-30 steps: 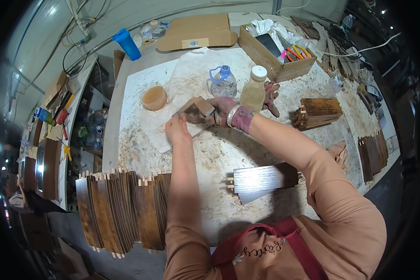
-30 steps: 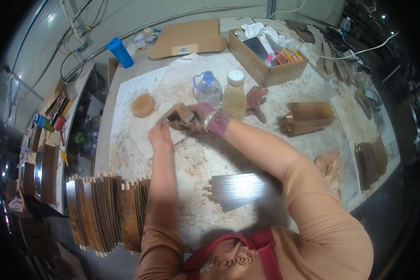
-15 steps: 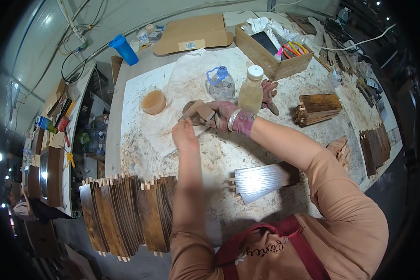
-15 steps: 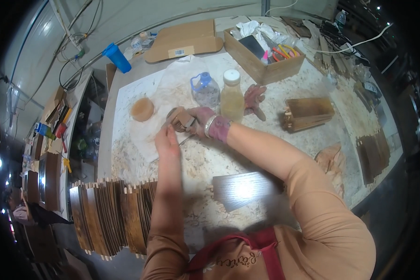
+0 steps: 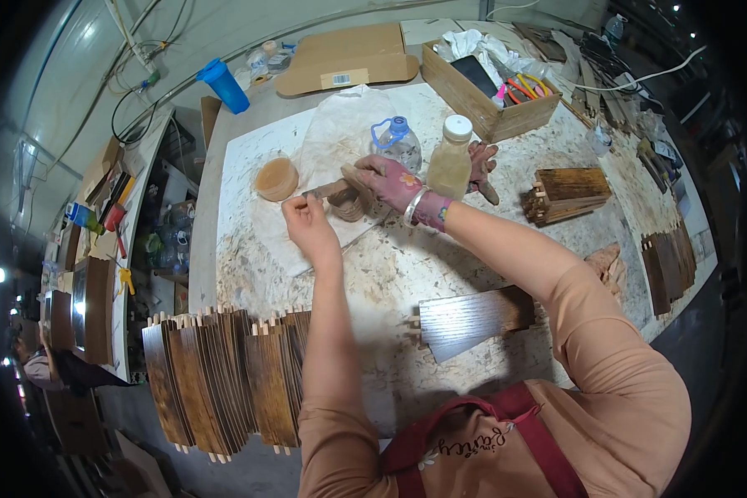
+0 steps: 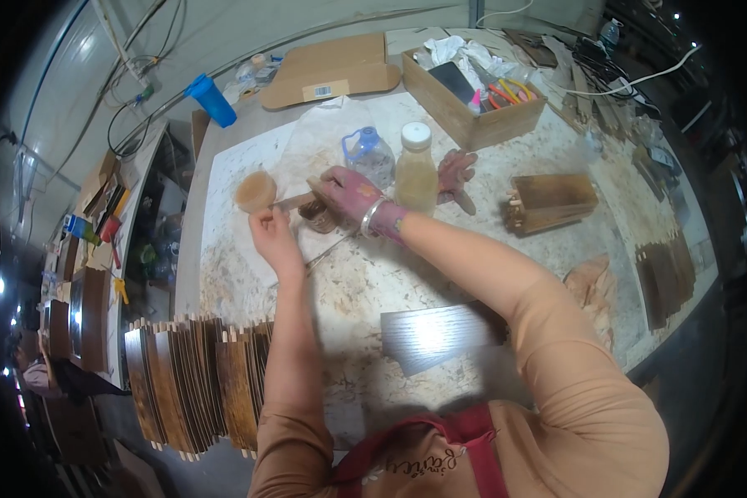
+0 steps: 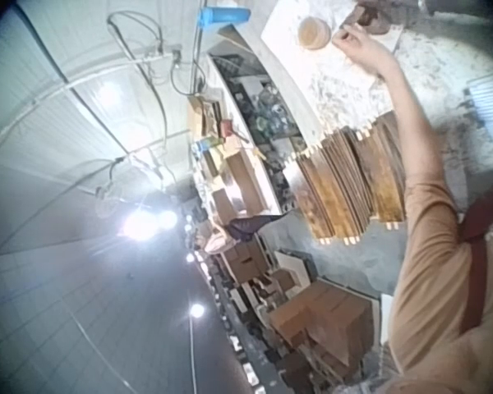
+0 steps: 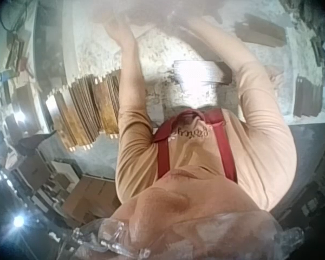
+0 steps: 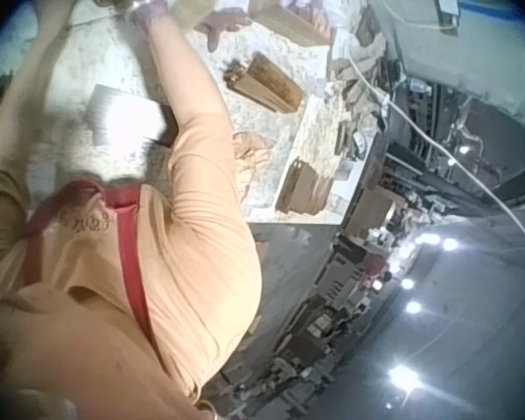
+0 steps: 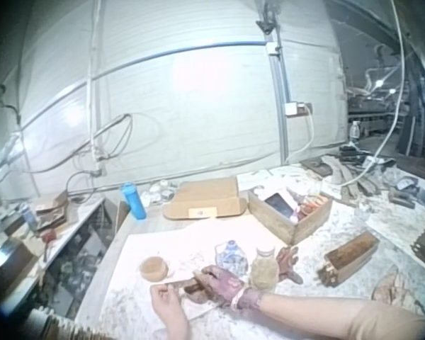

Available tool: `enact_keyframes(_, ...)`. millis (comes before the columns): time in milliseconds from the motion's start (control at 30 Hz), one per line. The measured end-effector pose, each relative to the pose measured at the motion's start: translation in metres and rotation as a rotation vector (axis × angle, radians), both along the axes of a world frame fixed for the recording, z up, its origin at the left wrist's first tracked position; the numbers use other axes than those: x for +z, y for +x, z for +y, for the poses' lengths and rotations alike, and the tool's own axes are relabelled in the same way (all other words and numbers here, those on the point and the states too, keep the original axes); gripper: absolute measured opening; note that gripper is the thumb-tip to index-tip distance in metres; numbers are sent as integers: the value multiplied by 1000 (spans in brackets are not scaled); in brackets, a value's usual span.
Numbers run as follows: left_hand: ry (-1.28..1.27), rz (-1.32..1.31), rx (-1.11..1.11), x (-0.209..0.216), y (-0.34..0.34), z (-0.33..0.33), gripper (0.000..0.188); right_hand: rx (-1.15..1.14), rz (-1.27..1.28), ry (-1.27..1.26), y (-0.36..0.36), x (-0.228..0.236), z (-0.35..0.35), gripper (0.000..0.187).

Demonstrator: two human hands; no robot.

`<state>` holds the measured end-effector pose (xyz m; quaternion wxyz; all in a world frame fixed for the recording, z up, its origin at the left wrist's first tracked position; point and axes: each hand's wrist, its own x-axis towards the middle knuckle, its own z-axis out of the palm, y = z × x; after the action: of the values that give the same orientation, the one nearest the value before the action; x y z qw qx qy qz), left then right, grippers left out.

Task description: The person applies a substance to wooden slats by hand using a piece of cloth, rubbing the cloth over the surface and edges of each slat before placing it in a stack.

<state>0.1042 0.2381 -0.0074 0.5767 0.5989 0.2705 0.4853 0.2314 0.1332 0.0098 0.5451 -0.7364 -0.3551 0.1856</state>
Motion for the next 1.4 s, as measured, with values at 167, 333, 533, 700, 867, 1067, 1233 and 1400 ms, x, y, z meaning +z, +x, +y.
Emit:
enact_keyframes(167,423,252,58,4,0,-8,10,62,-384,-71,-6,4,14,40)
enact_keyframes(333,601,382,137,-8,-3,7,11,198,-220,-115,-13,-18,3,35)
enact_keyframes(533,451,351,56,-2,-5,0,10,27,338,35,16,-22,9,48)
enact_keyframes(700,801,327,77,-5,11,-2,8,57,-117,-26,7,-4,3,46)
enact_keyframes(867,677,619,-95,-3,7,15,15,162,101,-51,3,-1,-57,36)
enact_keyframes(1067,349,700,-452,24,-39,-59,43,29,860,503,-25,35,-259,30)
enact_keyframes(1233,453,916,-1084,49,-45,-144,54,-311,1092,774,-67,-23,-348,40)
enact_keyframes(1400,432,1307,-1405,42,-22,-163,73,-513,1186,906,-95,-58,-336,36)
